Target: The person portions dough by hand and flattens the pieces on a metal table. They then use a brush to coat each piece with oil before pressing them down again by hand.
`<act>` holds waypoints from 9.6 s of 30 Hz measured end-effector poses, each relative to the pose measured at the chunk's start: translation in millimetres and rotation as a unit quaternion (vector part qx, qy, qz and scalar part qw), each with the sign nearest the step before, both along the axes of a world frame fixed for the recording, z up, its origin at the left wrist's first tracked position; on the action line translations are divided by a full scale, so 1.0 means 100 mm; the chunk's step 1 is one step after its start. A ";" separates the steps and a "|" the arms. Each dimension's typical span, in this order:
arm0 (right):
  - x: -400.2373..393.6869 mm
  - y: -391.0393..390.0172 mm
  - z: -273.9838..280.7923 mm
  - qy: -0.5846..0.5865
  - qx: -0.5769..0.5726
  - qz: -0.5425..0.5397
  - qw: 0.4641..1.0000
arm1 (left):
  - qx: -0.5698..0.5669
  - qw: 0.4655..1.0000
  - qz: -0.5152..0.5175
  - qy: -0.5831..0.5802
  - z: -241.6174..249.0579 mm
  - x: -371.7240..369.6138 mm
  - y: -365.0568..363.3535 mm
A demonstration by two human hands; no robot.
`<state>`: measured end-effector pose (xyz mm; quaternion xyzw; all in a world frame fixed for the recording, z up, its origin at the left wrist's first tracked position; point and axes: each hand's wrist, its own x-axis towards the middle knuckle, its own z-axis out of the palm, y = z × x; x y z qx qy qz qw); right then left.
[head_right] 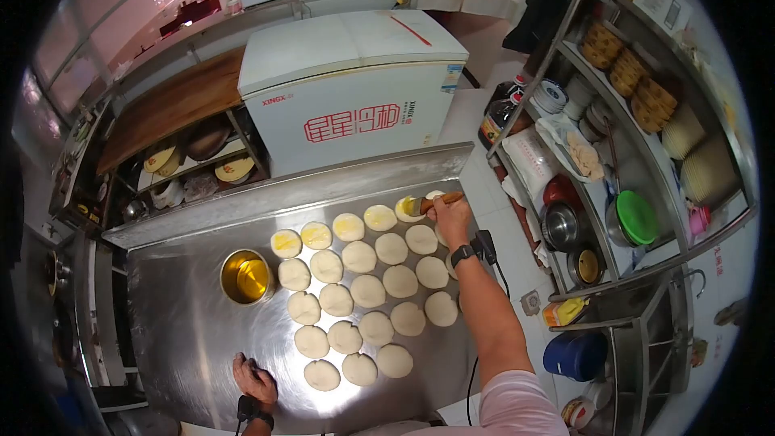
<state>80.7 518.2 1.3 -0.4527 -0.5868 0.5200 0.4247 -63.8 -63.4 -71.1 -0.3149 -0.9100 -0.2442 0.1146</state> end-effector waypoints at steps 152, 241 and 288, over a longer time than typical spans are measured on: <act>-1.55 -3.01 0.31 0.020 -0.242 0.227 0.943 | 0.104 0.995 -0.009 0.007 0.05 -0.05 0.03; 1.76 -2.55 0.25 -0.153 0.018 0.090 0.984 | 0.036 0.999 0.008 0.039 -0.12 -0.06 0.02; -0.15 -1.65 -0.18 0.086 -0.065 0.053 0.993 | 0.008 0.999 0.013 0.039 -0.01 0.00 0.04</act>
